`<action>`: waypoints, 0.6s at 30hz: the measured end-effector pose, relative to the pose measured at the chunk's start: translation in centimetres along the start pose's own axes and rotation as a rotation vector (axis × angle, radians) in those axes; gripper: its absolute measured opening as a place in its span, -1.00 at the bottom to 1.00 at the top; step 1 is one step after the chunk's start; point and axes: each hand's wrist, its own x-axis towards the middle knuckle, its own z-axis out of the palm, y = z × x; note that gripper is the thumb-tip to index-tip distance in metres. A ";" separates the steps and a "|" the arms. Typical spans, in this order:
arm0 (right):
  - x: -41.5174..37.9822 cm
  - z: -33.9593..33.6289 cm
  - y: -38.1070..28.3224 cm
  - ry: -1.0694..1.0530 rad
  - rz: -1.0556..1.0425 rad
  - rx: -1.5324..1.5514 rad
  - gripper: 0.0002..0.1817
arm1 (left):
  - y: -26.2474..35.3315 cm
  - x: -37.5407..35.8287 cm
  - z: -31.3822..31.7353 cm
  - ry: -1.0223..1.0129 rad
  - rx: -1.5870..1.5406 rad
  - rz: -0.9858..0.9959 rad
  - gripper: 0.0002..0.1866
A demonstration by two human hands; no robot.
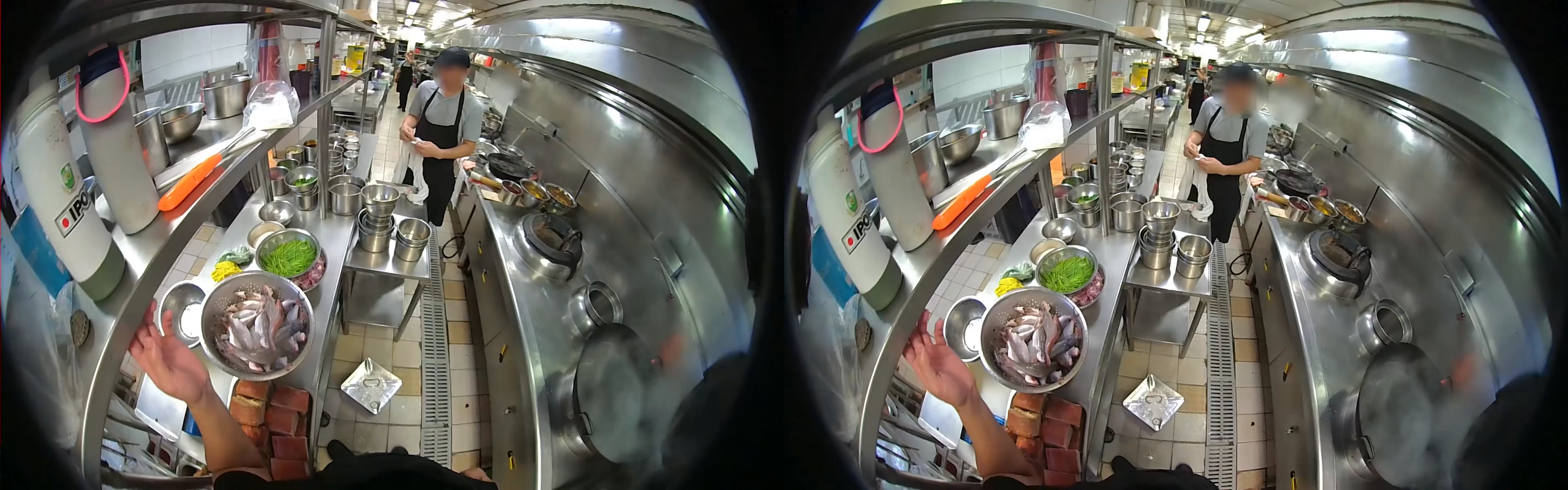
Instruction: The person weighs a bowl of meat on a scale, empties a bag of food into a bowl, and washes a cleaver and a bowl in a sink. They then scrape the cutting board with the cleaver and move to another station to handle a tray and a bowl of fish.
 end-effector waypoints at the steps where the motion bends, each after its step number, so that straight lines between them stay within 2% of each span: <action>1: -0.8 -0.3 -0.9 -0.020 0.094 0.099 -0.33 | 0.1 -0.4 0.5 0.018 -0.009 -0.016 -0.49; 3: -1.0 -1.0 -2.3 -0.038 0.186 0.195 -0.35 | 0.5 -1.2 2.4 0.054 -0.005 -0.039 -0.48; 6: -0.3 -2.5 -3.7 -0.038 0.214 0.254 -0.37 | 0.7 -3.5 5.7 0.153 0.070 -0.098 -0.46; 8: 0.1 -3.4 -4.5 -0.038 0.217 0.283 -0.39 | 1.1 -5.8 7.6 0.204 -0.005 -0.240 -0.45; 13: -0.2 -5.1 -5.6 -0.040 0.163 0.327 -0.43 | 3.9 -14.2 12.5 0.004 0.051 -0.352 -0.58; 16: -1.0 -5.1 -4.8 -0.071 0.116 0.304 -0.45 | 5.2 -20.3 11.3 -0.241 0.110 -0.554 -0.68; 18: -1.3 -4.6 -3.5 -0.107 0.091 0.263 -0.47 | 7.5 -24.9 11.3 -0.304 0.165 -0.679 -0.74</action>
